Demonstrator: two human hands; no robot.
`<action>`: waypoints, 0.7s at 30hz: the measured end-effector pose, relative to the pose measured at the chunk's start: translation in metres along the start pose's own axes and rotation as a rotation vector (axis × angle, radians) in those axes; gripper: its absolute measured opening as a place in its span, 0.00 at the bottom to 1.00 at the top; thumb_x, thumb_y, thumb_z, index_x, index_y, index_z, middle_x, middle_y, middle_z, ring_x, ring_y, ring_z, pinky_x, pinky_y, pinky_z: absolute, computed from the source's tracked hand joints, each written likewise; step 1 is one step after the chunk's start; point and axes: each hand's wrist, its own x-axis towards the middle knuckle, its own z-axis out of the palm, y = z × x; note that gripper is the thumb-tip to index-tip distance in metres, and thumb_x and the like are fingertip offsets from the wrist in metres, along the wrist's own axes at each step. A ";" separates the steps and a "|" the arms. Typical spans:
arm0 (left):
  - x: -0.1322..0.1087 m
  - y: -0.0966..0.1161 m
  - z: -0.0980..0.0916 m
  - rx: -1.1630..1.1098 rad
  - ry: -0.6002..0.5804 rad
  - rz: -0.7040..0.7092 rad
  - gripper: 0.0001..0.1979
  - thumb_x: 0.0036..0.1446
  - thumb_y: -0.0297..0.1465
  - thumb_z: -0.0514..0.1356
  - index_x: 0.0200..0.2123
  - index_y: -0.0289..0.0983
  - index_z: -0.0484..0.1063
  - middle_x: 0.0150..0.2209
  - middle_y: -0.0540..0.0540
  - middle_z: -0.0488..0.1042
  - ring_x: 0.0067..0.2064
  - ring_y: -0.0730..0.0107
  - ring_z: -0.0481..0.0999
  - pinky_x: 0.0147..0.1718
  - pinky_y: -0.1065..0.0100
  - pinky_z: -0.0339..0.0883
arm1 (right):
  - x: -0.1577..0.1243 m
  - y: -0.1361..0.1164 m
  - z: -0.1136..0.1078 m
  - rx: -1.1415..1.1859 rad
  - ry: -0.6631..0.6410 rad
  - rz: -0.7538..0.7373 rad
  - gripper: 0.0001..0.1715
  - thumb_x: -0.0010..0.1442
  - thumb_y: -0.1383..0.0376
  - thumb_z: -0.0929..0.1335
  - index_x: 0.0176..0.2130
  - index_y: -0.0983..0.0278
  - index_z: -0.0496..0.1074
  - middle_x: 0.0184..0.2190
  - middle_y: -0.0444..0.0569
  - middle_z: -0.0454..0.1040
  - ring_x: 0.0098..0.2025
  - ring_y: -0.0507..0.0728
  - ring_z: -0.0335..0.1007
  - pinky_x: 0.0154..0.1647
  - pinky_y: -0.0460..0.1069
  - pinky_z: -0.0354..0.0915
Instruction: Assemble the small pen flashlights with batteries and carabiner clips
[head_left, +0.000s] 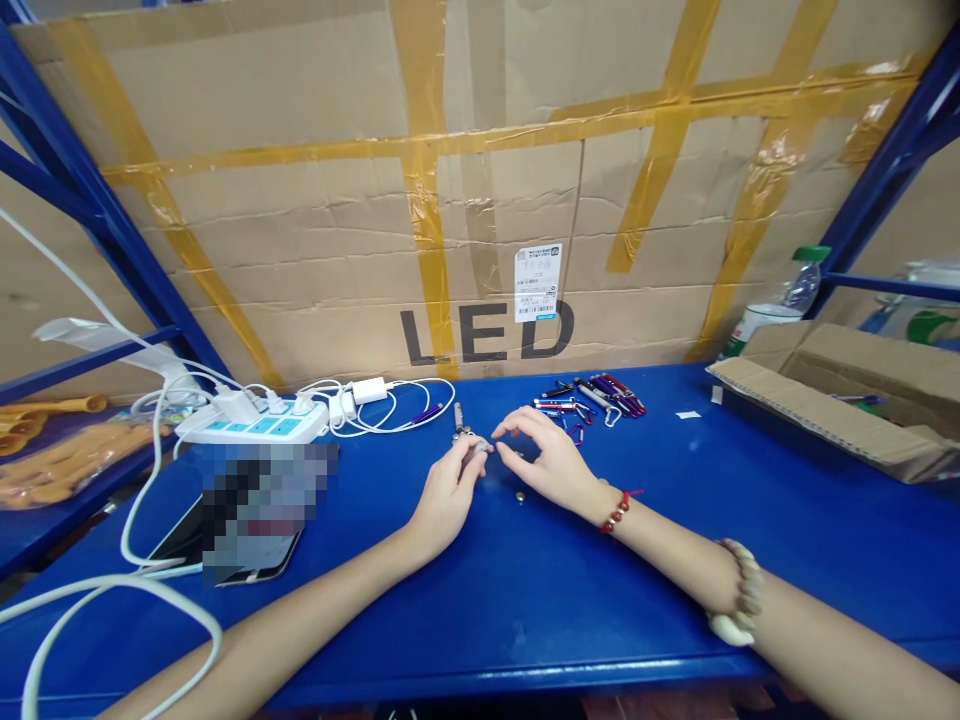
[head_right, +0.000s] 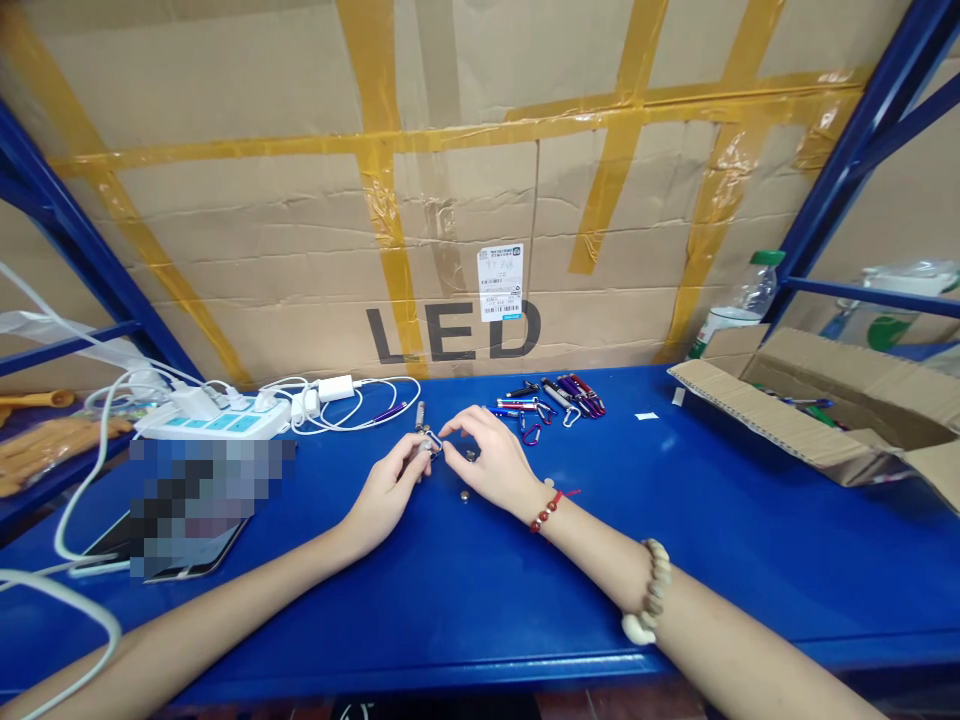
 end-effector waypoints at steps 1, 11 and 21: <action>0.000 0.001 0.000 -0.007 0.011 -0.007 0.08 0.59 0.35 0.49 0.34 0.38 0.65 0.27 0.51 0.67 0.30 0.71 0.67 0.33 0.71 0.59 | 0.000 0.002 0.001 -0.036 -0.033 0.009 0.09 0.56 0.68 0.64 0.39 0.62 0.70 0.37 0.49 0.71 0.41 0.55 0.66 0.46 0.53 0.63; -0.001 0.004 -0.001 -0.014 0.023 -0.001 0.10 0.60 0.33 0.48 0.31 0.39 0.66 0.30 0.50 0.69 0.33 0.69 0.67 0.36 0.69 0.58 | -0.004 0.009 0.010 -0.224 -0.288 0.088 0.13 0.59 0.62 0.64 0.42 0.62 0.73 0.44 0.51 0.71 0.46 0.59 0.64 0.47 0.56 0.61; -0.001 0.004 -0.001 0.025 0.007 -0.002 0.10 0.61 0.33 0.47 0.32 0.38 0.65 0.33 0.49 0.70 0.36 0.69 0.68 0.37 0.69 0.58 | -0.002 0.014 0.014 -0.184 -0.220 0.084 0.09 0.57 0.62 0.66 0.36 0.61 0.75 0.37 0.49 0.73 0.40 0.56 0.68 0.43 0.51 0.63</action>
